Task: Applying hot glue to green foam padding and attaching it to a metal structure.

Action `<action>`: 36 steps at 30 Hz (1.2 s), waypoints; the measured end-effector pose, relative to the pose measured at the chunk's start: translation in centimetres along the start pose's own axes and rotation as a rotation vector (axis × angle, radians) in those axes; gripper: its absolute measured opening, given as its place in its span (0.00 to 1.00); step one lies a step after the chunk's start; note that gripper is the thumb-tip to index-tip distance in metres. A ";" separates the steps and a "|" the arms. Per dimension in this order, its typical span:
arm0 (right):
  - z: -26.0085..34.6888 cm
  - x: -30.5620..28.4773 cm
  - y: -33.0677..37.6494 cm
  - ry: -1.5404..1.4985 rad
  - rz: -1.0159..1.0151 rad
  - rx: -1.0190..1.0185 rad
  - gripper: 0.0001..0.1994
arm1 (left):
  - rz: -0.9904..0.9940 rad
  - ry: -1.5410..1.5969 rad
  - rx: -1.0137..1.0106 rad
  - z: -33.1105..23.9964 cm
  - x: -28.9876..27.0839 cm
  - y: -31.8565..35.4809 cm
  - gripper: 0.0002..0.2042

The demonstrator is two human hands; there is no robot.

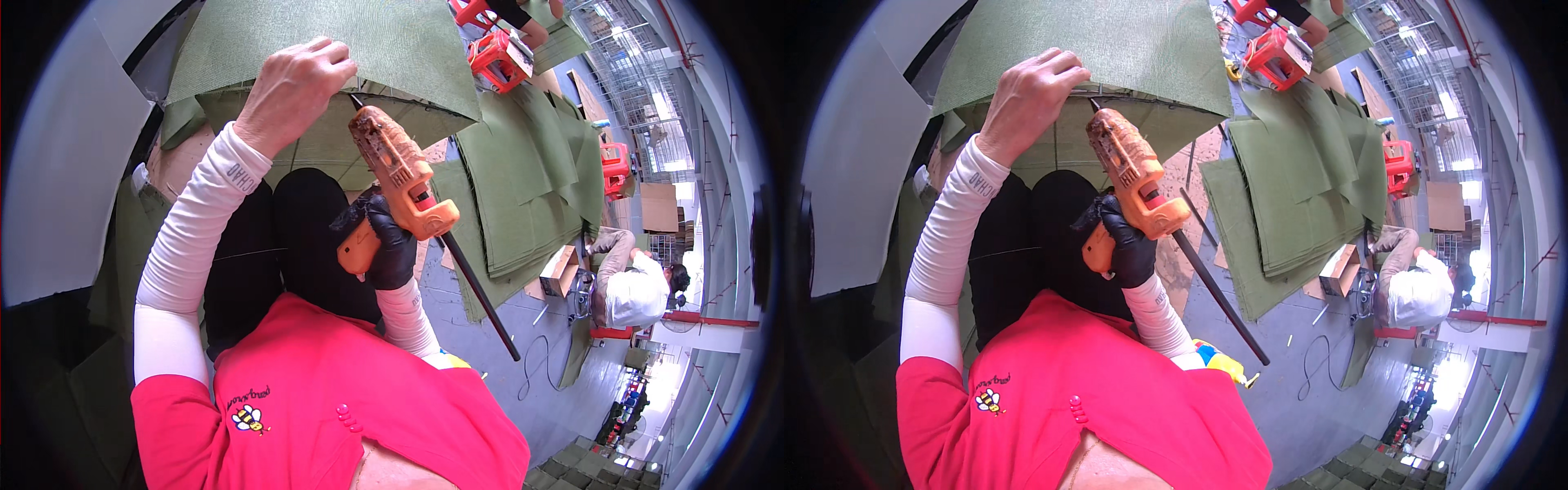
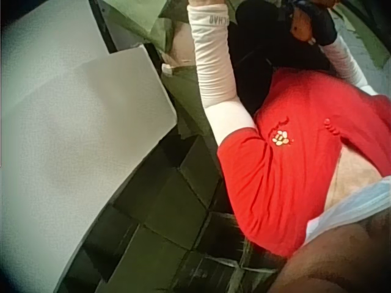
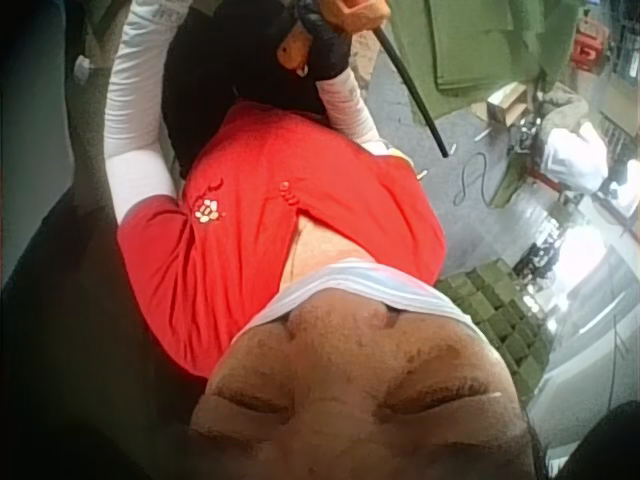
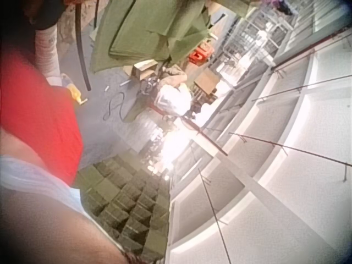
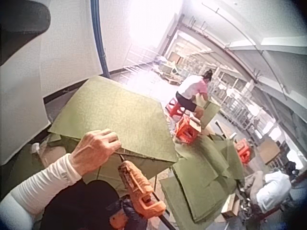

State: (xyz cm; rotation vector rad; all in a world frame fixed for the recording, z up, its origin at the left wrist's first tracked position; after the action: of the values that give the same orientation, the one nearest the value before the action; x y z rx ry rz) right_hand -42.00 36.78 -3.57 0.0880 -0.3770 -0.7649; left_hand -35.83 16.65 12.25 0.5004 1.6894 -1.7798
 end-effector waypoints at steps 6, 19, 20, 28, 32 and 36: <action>-0.4 -0.9 -0.1 -0.045 0.030 -0.032 0.13 | 0.028 0.022 -0.001 -0.1 0.2 0.5 0.01; 0.4 0.8 0.1 -0.050 0.024 0.034 0.08 | 0.054 -0.082 -0.035 1.6 -1.4 1.9 0.06; 0.3 1.0 0.0 -0.066 0.069 0.008 0.08 | 0.042 -0.093 -0.039 2.0 -1.8 2.2 0.05; -0.9 0.9 -0.1 -0.121 0.017 0.043 0.08 | 0.014 -0.163 -0.095 4.5 -3.8 4.5 0.07; -0.3 1.6 -0.3 -0.087 0.080 0.015 0.09 | 0.001 -0.144 -0.115 4.5 -4.0 4.6 0.07; -0.3 1.4 0.0 -0.062 0.013 0.011 0.11 | 0.003 -0.125 -0.125 4.6 -4.2 4.7 0.07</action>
State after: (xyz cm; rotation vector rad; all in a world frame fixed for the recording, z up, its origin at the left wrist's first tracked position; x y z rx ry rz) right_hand -40.94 35.78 -3.46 0.0725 -0.4405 -0.7535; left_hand -28.95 13.00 12.03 0.3302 1.6986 -1.6559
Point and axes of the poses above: each hand's wrist, its own y-axis away from the middle knuckle, its own x-axis out of the palm, z = x × y, the point moved 6 cm from there along -y, towards the middle knuckle, and after that the axes turned 7 degrees about x, right-handed, at the moved point
